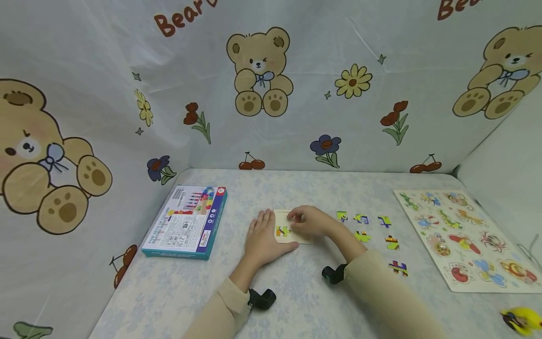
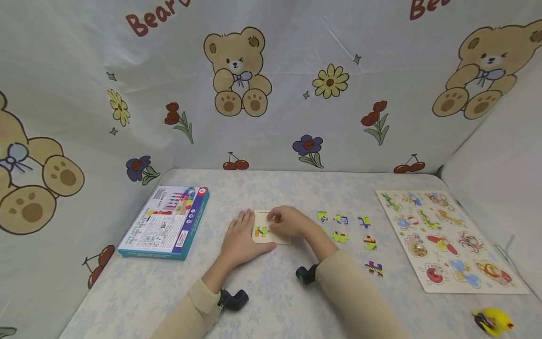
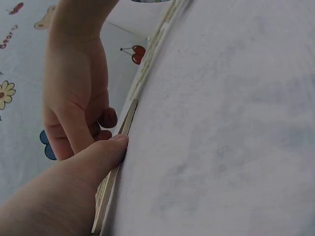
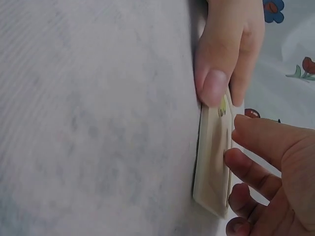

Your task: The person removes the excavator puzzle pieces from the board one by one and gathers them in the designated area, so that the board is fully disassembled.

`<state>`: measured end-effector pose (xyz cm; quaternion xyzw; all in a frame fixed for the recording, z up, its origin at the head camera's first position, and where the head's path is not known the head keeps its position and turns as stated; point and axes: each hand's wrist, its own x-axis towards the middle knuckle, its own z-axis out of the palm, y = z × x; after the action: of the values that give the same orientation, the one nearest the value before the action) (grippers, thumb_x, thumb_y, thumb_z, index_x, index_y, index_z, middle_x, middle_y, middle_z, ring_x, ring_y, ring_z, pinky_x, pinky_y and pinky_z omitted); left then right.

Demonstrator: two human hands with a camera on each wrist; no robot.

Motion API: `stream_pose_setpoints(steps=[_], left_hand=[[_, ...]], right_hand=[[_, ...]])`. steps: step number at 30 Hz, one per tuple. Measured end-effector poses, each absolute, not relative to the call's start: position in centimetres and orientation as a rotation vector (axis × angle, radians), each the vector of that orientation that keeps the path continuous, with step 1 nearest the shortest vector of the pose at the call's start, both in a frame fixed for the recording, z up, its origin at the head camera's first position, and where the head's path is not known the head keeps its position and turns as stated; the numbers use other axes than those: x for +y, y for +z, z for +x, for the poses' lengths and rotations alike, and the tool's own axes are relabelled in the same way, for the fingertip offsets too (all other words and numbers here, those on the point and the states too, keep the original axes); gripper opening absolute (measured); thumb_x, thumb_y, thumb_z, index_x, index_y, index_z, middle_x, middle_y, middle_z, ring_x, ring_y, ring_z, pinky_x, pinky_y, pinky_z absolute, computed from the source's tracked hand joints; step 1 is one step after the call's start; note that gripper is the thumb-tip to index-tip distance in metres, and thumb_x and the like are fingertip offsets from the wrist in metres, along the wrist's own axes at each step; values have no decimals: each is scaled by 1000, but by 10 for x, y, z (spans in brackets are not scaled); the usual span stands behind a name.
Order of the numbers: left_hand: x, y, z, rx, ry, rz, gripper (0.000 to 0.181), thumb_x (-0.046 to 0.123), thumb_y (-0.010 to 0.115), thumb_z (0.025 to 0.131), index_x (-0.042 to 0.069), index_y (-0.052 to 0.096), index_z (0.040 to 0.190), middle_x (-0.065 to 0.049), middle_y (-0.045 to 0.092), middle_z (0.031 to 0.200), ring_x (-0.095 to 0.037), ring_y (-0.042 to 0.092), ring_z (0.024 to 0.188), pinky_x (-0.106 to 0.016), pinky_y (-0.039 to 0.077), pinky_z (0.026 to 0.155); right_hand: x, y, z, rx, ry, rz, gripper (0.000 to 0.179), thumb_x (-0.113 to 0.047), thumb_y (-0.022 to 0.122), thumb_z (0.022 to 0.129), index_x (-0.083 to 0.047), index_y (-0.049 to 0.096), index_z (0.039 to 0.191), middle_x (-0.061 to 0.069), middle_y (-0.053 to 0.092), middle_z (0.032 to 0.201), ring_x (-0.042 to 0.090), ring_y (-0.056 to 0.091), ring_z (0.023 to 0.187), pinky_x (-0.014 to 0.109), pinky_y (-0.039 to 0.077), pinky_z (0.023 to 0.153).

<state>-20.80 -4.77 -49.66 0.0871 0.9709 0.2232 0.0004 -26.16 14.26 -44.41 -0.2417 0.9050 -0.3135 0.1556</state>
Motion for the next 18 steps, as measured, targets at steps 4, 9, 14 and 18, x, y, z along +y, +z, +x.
stream_pose_setpoints(steps=[4,9,14,18], left_hand=[[-48,-497,-208,3053,707,283,123,84,59,72,7,19,159,-8,17,167,-25,10,156,-50,13,126],[-48,-496,-207,3050,711,286,121,83,59,72,7,21,159,-8,19,167,-25,10,156,-50,13,126],[-48,-496,-207,3056,694,295,121,84,58,72,7,22,158,-8,20,166,-25,11,156,-50,13,126],[-48,-497,-208,3060,685,299,121,84,58,73,7,21,159,-9,20,166,-25,11,156,-50,14,125]], right_hand=[[130,-444,-262,2597,-837,-696,26,-18,69,92,-12,69,117,1,60,92,15,52,82,31,45,76],[118,-445,-259,2598,-789,-697,25,-23,72,91,-17,69,116,-1,59,92,15,53,83,32,45,75],[112,-443,-255,2581,-815,-725,22,-23,74,89,-16,68,110,0,59,92,16,53,80,32,46,73],[111,-442,-254,2579,-832,-698,17,-23,75,89,-17,68,103,1,60,93,16,54,81,33,47,74]])
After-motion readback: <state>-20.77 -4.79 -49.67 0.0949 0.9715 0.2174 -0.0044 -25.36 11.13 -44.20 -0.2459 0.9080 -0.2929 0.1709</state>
